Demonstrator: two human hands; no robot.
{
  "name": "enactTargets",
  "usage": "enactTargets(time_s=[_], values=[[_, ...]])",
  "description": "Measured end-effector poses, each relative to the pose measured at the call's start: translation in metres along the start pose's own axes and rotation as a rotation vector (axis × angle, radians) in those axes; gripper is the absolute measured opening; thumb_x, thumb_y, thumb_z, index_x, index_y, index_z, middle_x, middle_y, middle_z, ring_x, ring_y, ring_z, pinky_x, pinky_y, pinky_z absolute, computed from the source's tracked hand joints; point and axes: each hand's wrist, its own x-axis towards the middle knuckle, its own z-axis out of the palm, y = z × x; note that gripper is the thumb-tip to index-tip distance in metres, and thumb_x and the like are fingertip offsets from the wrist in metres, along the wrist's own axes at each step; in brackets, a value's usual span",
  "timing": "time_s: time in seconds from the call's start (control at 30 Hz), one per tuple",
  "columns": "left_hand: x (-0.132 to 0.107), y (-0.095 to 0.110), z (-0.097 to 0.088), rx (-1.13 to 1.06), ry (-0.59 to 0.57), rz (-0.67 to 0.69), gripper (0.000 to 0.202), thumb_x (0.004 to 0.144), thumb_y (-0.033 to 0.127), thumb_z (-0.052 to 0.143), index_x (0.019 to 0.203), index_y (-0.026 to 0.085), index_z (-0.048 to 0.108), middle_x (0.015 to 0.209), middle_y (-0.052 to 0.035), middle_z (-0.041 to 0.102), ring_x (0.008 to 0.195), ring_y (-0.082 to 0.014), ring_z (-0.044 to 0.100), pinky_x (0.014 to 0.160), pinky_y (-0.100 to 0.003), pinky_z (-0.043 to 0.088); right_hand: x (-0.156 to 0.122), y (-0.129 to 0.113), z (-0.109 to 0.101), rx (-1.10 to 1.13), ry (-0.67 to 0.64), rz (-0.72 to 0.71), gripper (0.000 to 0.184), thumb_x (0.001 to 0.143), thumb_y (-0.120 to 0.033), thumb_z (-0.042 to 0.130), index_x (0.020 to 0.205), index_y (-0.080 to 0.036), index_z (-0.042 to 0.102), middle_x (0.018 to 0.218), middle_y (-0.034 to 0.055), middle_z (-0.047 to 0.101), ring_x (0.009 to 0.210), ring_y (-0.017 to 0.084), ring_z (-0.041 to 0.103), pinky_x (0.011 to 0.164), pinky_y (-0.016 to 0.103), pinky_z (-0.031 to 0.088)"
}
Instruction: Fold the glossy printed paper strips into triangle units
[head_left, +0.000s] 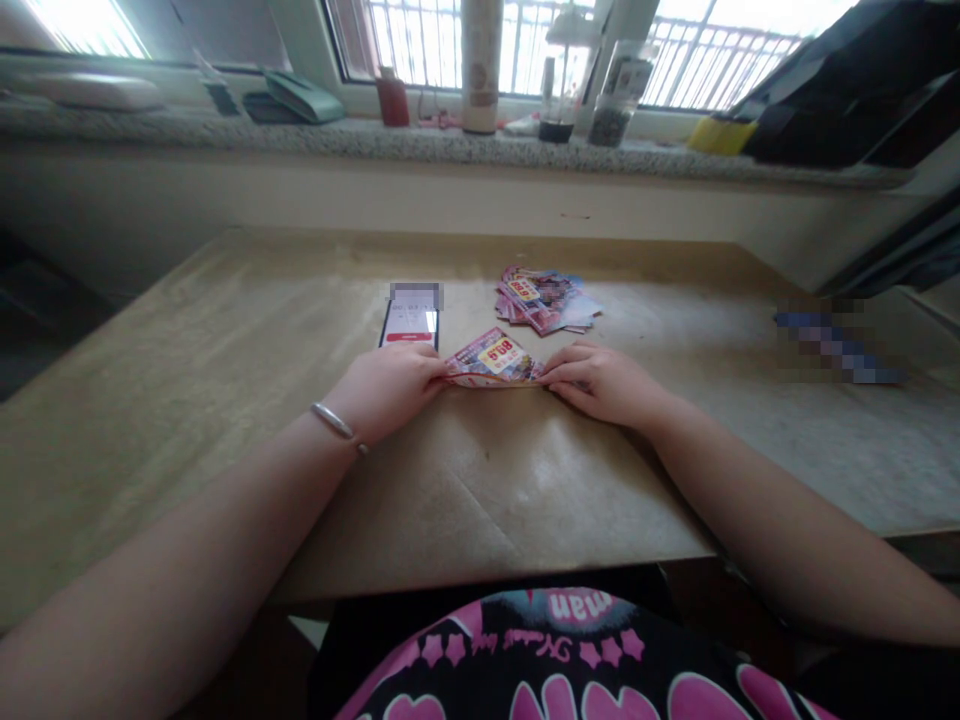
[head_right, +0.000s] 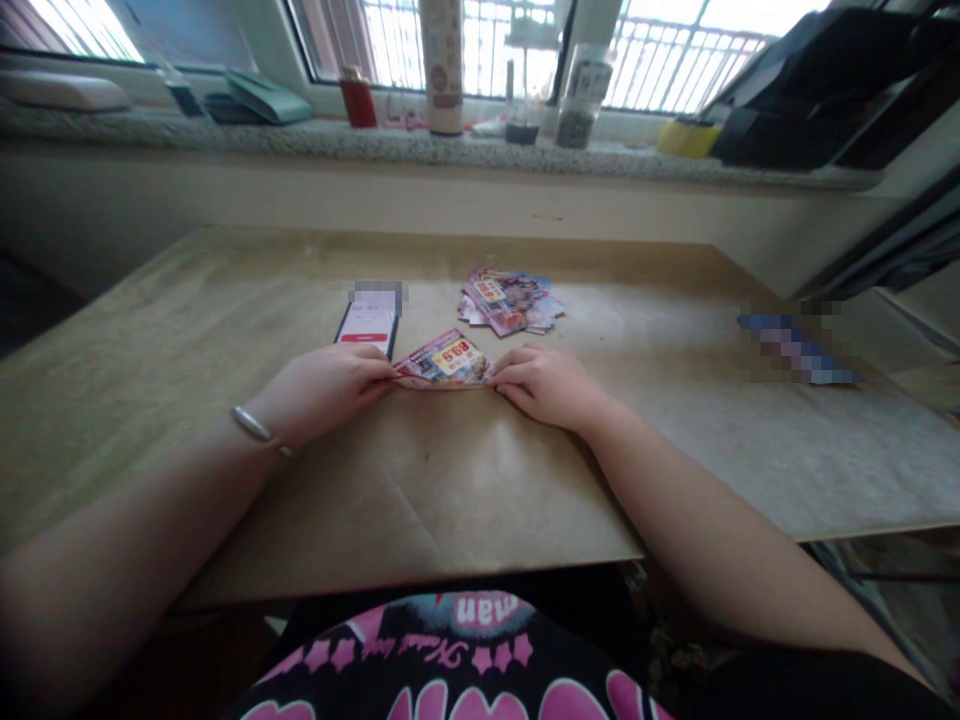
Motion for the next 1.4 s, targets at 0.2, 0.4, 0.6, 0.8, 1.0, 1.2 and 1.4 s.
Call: enactTargets(time_s=[0.2, 0.4, 0.6, 0.8, 1.0, 1.2, 1.4], values=[[0.0, 0.006, -0.004, 0.006, -0.018, -0.207, 0.032, 0.094, 0.038, 0.042, 0.09, 0.021, 0.068, 0.096, -0.0039, 0.07, 0.087, -0.0202, 0.064, 0.063, -0.026, 0.044, 0.005, 0.003, 0.007, 0.017, 0.0, 0.162, 0.024, 0.091, -0.024, 0.046, 0.084, -0.015, 0.068, 0.088, 0.0108, 0.066, 0.086, 0.022, 0.06, 0.078, 0.033, 0.046], [0.005, 0.009, 0.001, 0.004, 0.029, -0.236, 0.037, 0.095, 0.044, 0.038, 0.086, 0.018, 0.062, 0.096, -0.007, 0.067, 0.084, -0.0202, 0.062, 0.062, -0.027, 0.042, 0.014, -0.005, 0.014, -0.013, 0.012, 0.352, 0.027, 0.091, -0.032, 0.046, 0.071, -0.019, 0.057, 0.077, 0.0069, 0.063, 0.077, 0.02, 0.056, 0.071, 0.031, 0.04], [0.01, 0.015, 0.01, 0.01, 0.102, -0.301, 0.036, 0.096, 0.046, 0.038, 0.088, 0.018, 0.061, 0.097, -0.0074, 0.067, 0.086, -0.0222, 0.063, 0.065, -0.03, 0.043, 0.02, -0.012, 0.016, -0.033, 0.018, 0.559, 0.03, 0.084, -0.049, 0.057, 0.074, -0.021, 0.054, 0.076, 0.0038, 0.062, 0.069, 0.017, 0.051, 0.057, 0.028, 0.031], [0.01, 0.02, 0.011, 0.033, 0.123, -0.338, 0.032, 0.093, 0.045, 0.042, 0.094, 0.018, 0.059, 0.097, -0.0073, 0.068, 0.085, -0.0225, 0.064, 0.06, -0.029, 0.042, 0.02, -0.012, 0.016, 0.004, 0.044, 0.59, 0.027, 0.078, -0.048, 0.064, 0.078, -0.021, 0.057, 0.076, 0.0015, 0.063, 0.066, 0.015, 0.051, 0.055, 0.027, 0.031], [0.007, 0.019, 0.007, 0.042, 0.091, -0.351, 0.027, 0.093, 0.042, 0.044, 0.091, 0.019, 0.058, 0.098, -0.0075, 0.068, 0.084, -0.0223, 0.064, 0.058, -0.029, 0.041, 0.018, -0.01, 0.016, 0.048, 0.046, 0.602, 0.026, 0.076, -0.045, 0.066, 0.077, -0.021, 0.059, 0.072, 0.0007, 0.062, 0.063, 0.014, 0.05, 0.054, 0.027, 0.031], [0.003, 0.018, 0.001, 0.016, 0.04, -0.335, 0.026, 0.093, 0.039, 0.041, 0.092, 0.02, 0.059, 0.099, -0.0076, 0.068, 0.088, -0.0243, 0.065, 0.058, -0.028, 0.041, 0.013, -0.003, 0.016, 0.124, 0.043, 0.582, 0.021, 0.077, -0.041, 0.065, 0.081, -0.021, 0.063, 0.069, 0.0004, 0.061, 0.06, 0.014, 0.051, 0.052, 0.026, 0.032], [0.002, 0.015, 0.0, -0.036, 0.044, -0.366, 0.024, 0.092, 0.037, 0.044, 0.1, 0.02, 0.058, 0.095, -0.006, 0.069, 0.084, -0.0227, 0.066, 0.058, -0.028, 0.041, 0.007, 0.004, 0.014, 0.277, 0.059, 0.506, 0.015, 0.078, -0.034, 0.062, 0.082, -0.019, 0.064, 0.066, -0.001, 0.058, 0.056, 0.011, 0.046, 0.052, 0.025, 0.034]])
